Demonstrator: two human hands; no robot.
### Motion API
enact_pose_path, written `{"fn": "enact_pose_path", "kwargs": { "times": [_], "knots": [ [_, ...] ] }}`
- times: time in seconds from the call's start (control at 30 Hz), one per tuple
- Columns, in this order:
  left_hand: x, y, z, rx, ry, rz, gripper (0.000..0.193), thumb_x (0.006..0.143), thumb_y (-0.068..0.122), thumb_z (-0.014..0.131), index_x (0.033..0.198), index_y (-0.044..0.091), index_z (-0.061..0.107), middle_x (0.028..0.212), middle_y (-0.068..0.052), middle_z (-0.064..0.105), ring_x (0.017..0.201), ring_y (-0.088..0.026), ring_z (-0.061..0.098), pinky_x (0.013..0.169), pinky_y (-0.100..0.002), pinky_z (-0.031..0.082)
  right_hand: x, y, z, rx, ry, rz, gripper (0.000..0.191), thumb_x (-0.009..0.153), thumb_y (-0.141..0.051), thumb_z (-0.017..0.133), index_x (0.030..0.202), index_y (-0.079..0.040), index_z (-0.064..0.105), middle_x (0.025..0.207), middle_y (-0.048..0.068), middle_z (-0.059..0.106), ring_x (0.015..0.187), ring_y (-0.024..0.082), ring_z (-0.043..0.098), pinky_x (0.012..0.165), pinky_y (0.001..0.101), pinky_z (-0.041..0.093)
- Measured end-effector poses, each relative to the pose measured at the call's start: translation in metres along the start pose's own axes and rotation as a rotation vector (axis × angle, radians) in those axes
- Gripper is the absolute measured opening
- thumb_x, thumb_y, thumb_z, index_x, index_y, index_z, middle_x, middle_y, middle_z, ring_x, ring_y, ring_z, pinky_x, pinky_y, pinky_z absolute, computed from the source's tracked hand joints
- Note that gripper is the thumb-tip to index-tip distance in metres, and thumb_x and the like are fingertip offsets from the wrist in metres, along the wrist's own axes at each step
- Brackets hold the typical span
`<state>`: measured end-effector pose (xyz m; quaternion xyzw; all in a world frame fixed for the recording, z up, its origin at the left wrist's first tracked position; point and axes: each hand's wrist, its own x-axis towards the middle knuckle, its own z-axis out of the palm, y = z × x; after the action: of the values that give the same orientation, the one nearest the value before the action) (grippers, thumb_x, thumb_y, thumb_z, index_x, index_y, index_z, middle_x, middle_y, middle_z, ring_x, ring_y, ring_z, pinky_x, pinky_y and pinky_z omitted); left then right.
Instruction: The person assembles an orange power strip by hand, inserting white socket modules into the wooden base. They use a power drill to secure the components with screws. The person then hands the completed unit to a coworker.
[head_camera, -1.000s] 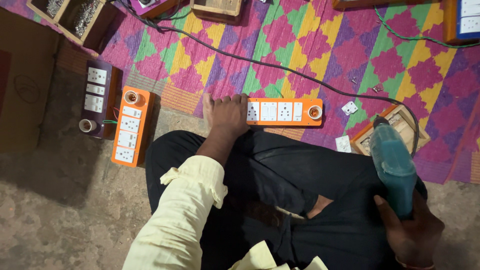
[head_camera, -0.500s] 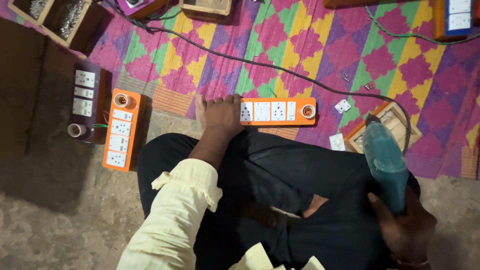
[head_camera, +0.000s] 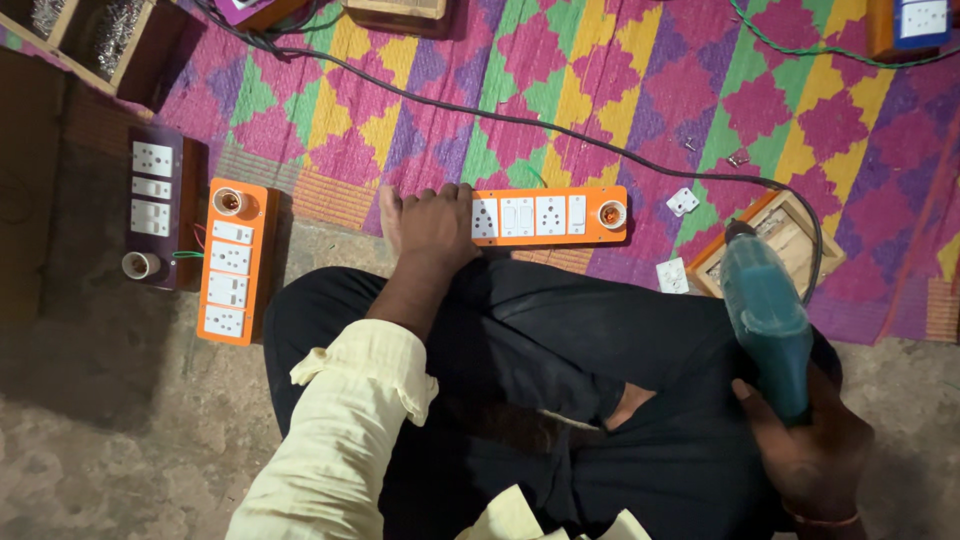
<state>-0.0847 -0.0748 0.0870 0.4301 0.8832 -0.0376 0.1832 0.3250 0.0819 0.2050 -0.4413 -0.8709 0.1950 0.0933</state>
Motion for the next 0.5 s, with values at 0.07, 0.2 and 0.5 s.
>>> {"fn": "enact_pose_path", "kwargs": {
  "times": [0.07, 0.2, 0.5],
  "knots": [
    [-0.0006, -0.0005, -0.0023, -0.002, -0.02, -0.006, 0.075, 0.063, 0.04, 0.092, 0.124, 0.01, 0.061, 0.116, -0.011, 0.068, 0.106, -0.033, 0.067, 0.091, -0.051, 0.052, 0.0016, -0.0029, -0.001, 0.038, -0.028, 0.02, 0.053, 0.09, -0.029, 0.083, 0.134, -0.002, 0.07, 0.091, 0.014, 0.075, 0.077, 0.021, 0.074, 0.07, 0.0317, 0.058],
    [0.0013, 0.0003, -0.0032, 0.005, -0.015, -0.009, 0.09, 0.056, 0.048, 0.095, 0.129, 0.009, 0.058, 0.117, -0.01, 0.067, 0.107, -0.032, 0.066, 0.091, -0.051, 0.051, 0.0055, -0.0076, -0.0029, 0.04, -0.079, 0.084, 0.054, 0.091, -0.029, 0.082, 0.135, 0.0, 0.069, 0.085, 0.014, 0.074, 0.069, 0.02, 0.073, 0.063, 0.0303, 0.058],
    [0.0043, 0.0003, 0.0033, 0.001, -0.041, -0.04, 0.084, 0.061, 0.048, 0.093, 0.128, 0.01, 0.06, 0.118, -0.008, 0.069, 0.109, -0.03, 0.066, 0.09, -0.05, 0.051, 0.0052, -0.0075, -0.0018, -0.012, -0.091, 0.118, 0.057, 0.088, -0.029, 0.083, 0.136, -0.001, 0.07, 0.091, 0.016, 0.075, 0.064, 0.022, 0.072, 0.063, 0.0325, 0.057]
  ]
}}
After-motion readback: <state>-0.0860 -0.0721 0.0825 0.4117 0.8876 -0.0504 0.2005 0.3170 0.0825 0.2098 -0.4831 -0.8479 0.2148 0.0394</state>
